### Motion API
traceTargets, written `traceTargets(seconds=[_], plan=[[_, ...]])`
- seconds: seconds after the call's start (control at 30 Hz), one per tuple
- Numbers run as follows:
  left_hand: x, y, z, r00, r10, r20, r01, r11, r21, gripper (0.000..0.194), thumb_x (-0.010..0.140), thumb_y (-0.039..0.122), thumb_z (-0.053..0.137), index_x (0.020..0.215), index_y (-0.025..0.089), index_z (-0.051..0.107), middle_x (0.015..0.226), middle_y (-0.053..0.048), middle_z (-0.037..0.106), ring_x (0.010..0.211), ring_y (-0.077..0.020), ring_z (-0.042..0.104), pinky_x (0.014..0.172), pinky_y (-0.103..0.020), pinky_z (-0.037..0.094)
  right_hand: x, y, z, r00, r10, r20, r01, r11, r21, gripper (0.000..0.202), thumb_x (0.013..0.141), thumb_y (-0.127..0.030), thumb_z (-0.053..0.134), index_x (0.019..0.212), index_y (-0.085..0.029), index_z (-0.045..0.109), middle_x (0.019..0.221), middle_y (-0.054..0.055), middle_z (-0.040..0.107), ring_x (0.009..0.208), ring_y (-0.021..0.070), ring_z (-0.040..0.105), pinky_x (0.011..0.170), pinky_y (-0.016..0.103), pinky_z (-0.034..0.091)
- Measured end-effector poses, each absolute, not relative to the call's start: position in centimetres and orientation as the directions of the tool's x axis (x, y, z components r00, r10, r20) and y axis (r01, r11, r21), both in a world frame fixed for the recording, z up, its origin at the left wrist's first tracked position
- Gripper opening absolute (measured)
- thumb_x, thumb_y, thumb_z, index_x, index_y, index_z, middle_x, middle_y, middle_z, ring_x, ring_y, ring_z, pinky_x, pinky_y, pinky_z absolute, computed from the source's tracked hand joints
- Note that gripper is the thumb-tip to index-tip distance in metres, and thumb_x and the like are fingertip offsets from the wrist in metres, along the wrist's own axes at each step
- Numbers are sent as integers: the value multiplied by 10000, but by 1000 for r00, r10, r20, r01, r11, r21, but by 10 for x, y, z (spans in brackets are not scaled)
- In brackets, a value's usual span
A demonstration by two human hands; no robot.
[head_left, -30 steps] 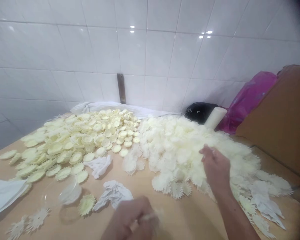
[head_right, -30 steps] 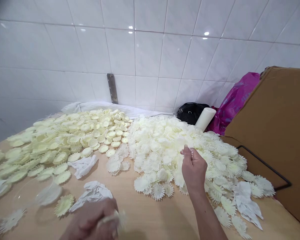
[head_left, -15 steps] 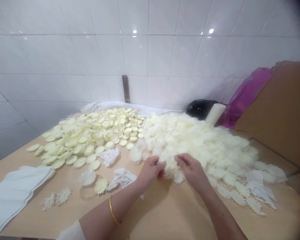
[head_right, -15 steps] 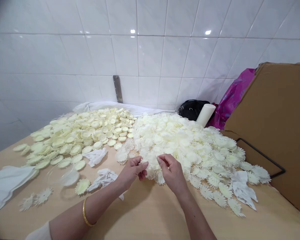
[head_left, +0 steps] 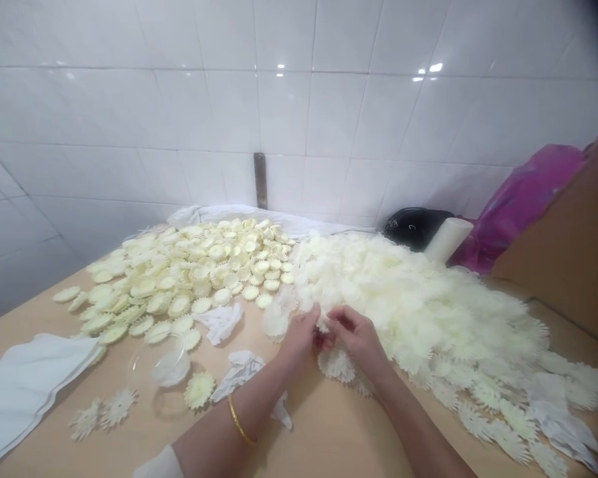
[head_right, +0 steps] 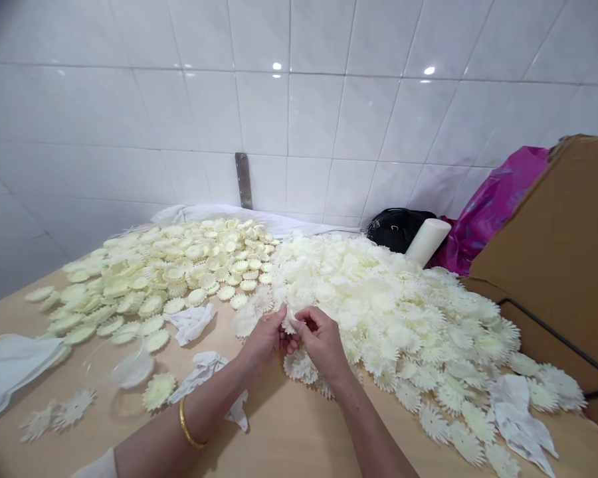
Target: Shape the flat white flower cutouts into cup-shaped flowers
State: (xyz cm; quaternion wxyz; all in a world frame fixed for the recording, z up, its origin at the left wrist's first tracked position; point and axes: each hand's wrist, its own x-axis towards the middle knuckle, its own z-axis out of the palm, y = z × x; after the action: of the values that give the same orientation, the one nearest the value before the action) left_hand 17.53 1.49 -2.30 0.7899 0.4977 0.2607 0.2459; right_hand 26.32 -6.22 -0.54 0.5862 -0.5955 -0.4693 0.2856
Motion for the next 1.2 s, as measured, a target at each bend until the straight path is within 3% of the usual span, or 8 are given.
traceTargets(seconds=[0.1, 0.23, 0.5, 0.63, 0.8, 0.97, 1.2], plan=[[173, 18, -23, 772, 605, -195, -111, 430, 896, 450, 679, 550, 526, 662, 101, 553, 511, -27, 524, 420, -82, 475, 425, -203, 350, 265, -62, -12, 416, 869, 266, 376, 101, -921, 100, 774, -283, 499, 749, -190, 524, 614, -1, 550, 580, 159, 547, 590, 283, 439], [170, 20, -28, 765, 627, -147, -62, 298, 952, 413, 665, 515, 567, 696, 103, 575, 517, -14, 519, 447, -86, 476, 450, -207, 365, 270, -63, -12, 365, 850, 381, 589, 106, -801, 99, 752, -156, 448, 766, -196, 539, 780, 27, 544, 737, 164, 520, 670, 281, 412], [168, 19, -24, 783, 614, -103, 11, 153, 988, 460, 708, 559, 467, 655, 115, 573, 573, -28, 541, 507, -101, 495, 473, -204, 375, 270, -66, -8, 393, 783, 483, 639, 145, -755, 98, 738, -141, 460, 669, -189, 511, 712, 18, 491, 674, 147, 482, 624, 267, 392], [167, 18, -22, 786, 612, -89, -16, 164, 986, 366, 677, 483, 569, 617, 123, 541, 536, -10, 517, 468, -82, 466, 442, -192, 341, 268, -66, -7, 455, 780, 429, 514, 164, -842, 154, 757, -181, 465, 609, -182, 510, 649, 11, 505, 639, 144, 487, 588, 258, 399], [166, 17, -25, 811, 579, -81, -27, 175, 984, 346, 682, 461, 576, 608, 124, 552, 530, -23, 552, 445, -88, 474, 440, -205, 338, 273, -68, -5, 428, 889, 159, 115, 121, -986, 192, 754, -287, 514, 598, -181, 477, 552, -11, 522, 518, 135, 507, 536, 270, 424], [166, 17, -27, 849, 521, -84, -20, 191, 981, 305, 682, 421, 591, 627, 122, 573, 533, -24, 561, 470, -99, 493, 479, -220, 361, 275, -67, -11, 451, 892, 30, -160, 114, -980, 246, 698, -342, 579, 565, -180, 451, 491, -35, 489, 458, 116, 470, 482, 252, 400], [171, 12, -25, 852, 519, -59, -79, 240, 968, 254, 700, 361, 590, 659, 110, 590, 537, -23, 556, 494, -100, 499, 509, -229, 385, 271, -63, -16, 614, 787, -52, -322, 190, -928, 246, 605, -297, 639, 522, -174, 442, 450, -65, 425, 434, 84, 412, 454, 215, 354]])
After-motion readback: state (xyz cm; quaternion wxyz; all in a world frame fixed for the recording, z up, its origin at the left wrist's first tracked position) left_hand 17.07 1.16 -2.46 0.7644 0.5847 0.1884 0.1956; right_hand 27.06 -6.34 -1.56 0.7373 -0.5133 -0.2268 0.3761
